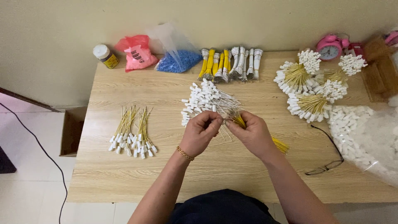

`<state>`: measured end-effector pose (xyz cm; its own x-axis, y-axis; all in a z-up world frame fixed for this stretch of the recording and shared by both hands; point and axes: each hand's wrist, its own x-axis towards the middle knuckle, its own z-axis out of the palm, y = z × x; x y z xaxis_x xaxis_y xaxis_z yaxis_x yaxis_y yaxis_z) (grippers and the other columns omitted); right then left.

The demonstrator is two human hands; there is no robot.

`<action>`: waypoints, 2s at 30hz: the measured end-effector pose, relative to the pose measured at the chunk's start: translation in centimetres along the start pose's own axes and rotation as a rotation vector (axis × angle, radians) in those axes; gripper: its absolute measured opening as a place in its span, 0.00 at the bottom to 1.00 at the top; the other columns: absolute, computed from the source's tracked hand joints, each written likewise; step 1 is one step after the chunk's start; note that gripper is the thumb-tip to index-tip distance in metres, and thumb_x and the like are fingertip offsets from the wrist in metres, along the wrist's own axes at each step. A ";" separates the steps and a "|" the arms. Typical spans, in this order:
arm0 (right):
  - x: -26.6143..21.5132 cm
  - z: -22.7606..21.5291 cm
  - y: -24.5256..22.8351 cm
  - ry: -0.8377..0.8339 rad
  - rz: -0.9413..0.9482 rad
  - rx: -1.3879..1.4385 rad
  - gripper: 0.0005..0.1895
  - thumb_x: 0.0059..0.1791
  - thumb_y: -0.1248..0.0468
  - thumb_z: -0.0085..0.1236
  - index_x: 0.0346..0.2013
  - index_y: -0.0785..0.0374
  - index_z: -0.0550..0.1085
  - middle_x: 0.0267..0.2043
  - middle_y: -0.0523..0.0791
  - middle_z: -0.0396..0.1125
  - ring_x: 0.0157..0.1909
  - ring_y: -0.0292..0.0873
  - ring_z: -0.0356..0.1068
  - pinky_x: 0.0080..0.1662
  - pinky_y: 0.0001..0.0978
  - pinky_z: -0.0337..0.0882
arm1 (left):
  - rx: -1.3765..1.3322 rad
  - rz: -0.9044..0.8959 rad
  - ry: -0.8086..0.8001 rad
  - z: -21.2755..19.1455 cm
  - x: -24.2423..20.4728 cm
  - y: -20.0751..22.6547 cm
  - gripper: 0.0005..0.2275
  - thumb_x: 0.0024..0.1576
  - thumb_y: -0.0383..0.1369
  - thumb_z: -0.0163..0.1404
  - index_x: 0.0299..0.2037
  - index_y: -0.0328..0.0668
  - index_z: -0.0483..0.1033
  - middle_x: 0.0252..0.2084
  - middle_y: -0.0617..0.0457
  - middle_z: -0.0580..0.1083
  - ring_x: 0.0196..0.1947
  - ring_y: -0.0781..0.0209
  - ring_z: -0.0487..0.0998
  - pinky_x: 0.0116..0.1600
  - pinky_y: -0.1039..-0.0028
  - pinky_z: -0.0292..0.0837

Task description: Bundling small white electrical components with wires on a wooden table

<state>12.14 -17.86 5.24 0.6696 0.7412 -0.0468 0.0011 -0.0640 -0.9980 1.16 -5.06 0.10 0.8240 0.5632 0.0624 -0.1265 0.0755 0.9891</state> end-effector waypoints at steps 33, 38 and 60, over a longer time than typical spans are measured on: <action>-1.4 -0.6 -3.1 0.005 -0.238 -0.488 0.05 0.43 0.65 0.63 0.31 0.63 0.77 0.22 0.50 0.64 0.25 0.44 0.66 0.31 0.33 0.65 | -0.581 -0.215 -0.028 -0.3 -1.2 -0.4 0.10 0.58 0.24 0.48 0.48 0.26 0.72 0.38 0.42 0.76 0.38 0.50 0.81 0.46 0.63 0.80; -1.0 -0.7 -2.0 -0.040 -0.269 -0.479 0.06 0.44 0.67 0.62 0.32 0.66 0.75 0.23 0.54 0.64 0.27 0.51 0.67 0.32 0.39 0.66 | -0.538 -0.237 -0.024 0.0 -1.5 -0.1 0.10 0.58 0.24 0.48 0.48 0.27 0.72 0.38 0.41 0.76 0.38 0.51 0.81 0.45 0.64 0.81; -0.1 0.6 5.8 -0.222 -0.061 -0.573 0.07 0.47 0.64 0.53 0.34 0.67 0.72 0.27 0.57 0.65 0.34 0.60 0.69 0.39 0.47 0.67 | -0.369 -0.380 0.083 -1.7 -3.3 -5.6 0.09 0.57 0.23 0.50 0.46 0.28 0.73 0.35 0.44 0.76 0.35 0.55 0.80 0.42 0.69 0.81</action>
<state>11.62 -17.86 -0.60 0.4854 0.8723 -0.0598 0.4743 -0.3202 -0.8201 -1.77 -5.96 -5.82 0.8052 0.5015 -0.3166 -0.0254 0.5626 0.8264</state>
